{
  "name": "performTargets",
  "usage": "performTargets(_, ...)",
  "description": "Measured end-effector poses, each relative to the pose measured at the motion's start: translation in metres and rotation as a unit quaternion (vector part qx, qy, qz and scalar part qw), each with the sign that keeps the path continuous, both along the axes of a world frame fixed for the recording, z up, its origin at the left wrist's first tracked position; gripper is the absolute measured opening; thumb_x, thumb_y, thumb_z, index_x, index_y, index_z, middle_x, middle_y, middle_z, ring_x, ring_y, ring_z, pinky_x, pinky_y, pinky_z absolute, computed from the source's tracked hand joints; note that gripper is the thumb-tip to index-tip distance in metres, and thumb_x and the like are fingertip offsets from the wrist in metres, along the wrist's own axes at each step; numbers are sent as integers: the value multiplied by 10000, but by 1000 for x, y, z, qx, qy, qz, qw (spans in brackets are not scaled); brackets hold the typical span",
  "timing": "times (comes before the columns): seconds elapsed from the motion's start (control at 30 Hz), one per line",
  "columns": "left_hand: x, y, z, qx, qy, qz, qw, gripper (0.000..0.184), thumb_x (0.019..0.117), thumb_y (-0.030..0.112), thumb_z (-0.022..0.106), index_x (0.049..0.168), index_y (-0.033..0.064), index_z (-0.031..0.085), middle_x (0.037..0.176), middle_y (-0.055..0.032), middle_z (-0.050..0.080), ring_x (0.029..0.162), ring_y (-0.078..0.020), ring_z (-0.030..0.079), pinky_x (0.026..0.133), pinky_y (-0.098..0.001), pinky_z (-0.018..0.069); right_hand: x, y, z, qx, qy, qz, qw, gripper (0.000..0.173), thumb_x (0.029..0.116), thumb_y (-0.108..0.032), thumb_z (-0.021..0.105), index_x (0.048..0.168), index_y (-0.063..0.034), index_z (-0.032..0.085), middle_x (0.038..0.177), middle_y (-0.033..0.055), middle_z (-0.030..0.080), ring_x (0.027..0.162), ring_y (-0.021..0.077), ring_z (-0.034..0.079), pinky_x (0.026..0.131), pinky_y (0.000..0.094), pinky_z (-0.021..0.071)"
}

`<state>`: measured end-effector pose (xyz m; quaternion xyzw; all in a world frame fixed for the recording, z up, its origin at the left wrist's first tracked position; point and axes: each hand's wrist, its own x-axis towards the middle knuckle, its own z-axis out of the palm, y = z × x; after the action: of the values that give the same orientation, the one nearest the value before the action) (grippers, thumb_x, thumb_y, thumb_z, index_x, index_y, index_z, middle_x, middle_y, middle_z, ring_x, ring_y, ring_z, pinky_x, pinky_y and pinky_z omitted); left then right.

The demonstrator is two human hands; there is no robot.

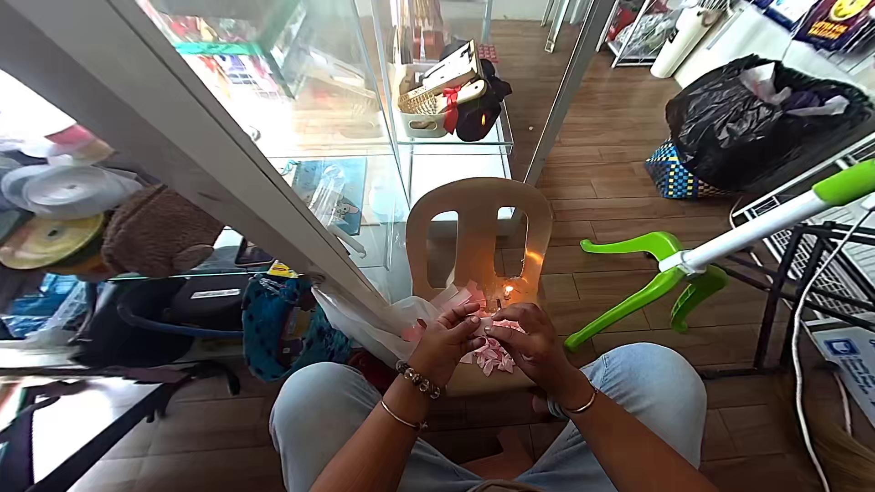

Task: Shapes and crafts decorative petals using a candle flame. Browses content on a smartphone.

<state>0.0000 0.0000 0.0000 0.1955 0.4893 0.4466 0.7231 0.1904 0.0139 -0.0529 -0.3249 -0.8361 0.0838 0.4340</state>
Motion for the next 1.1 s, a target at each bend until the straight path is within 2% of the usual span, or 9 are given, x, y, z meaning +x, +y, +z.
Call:
performTargets(0.23,3,1,-1,27,28,15,999,246,996,-48,574,1241,-26,579,955,-81,690,780,-153,701,723,-295,612,-1,1,1,-32,0,-2,999,161,1010,-207,625,1045,-179,780,1118,45,720,1109,214,639,972,399,489)
performTargets(0.33,3,0,-3,67,68,8,995,255,983,-54,590,1237,-35,580,974,-81,694,814,-150,706,742,-301,614,-5,0,4,-88,28,4,996,185,1011,-219,620,1022,-123,777,1090,57,721,1074,205,645,942,395,499)
performTargets(0.47,4,-3,-5,152,145,-20,978,269,959,-56,614,1226,-41,591,974,-69,697,823,-133,704,763,-287,616,-11,-3,7,-228,152,13,962,158,940,-157,695,986,-31,778,1061,99,700,1044,131,642,946,265,525)
performTargets(0.53,3,-4,-8,190,165,-31,967,266,947,-50,619,1212,-38,594,972,-47,698,821,-117,701,769,-276,613,-12,-3,8,-260,185,7,948,143,917,-137,713,965,-17,773,1057,95,689,1040,93,640,923,216,531)
performTargets(0.77,-1,-4,-13,233,188,-61,952,264,947,-22,630,1210,-31,603,977,-24,707,832,-90,702,787,-256,607,-13,-2,8,-271,199,4,942,135,908,-148,748,960,-28,777,1057,85,684,1033,77,638,909,201,537)
performTargets(0.97,-3,-4,-12,262,212,-88,938,260,935,-19,640,1194,-20,616,940,3,703,810,-61,686,784,-233,593,-10,-1,10,-294,185,6,938,257,917,-185,748,1098,-3,755,1185,124,680,1117,114,638,939,225,539)
performTargets(1.1,-4,-4,-14,264,205,-90,938,271,927,-24,646,1193,-13,597,926,11,699,802,-62,686,774,-235,594,-8,0,10,-305,171,20,937,241,928,-191,739,1094,-20,770,1195,121,672,1139,123,625,973,242,529)
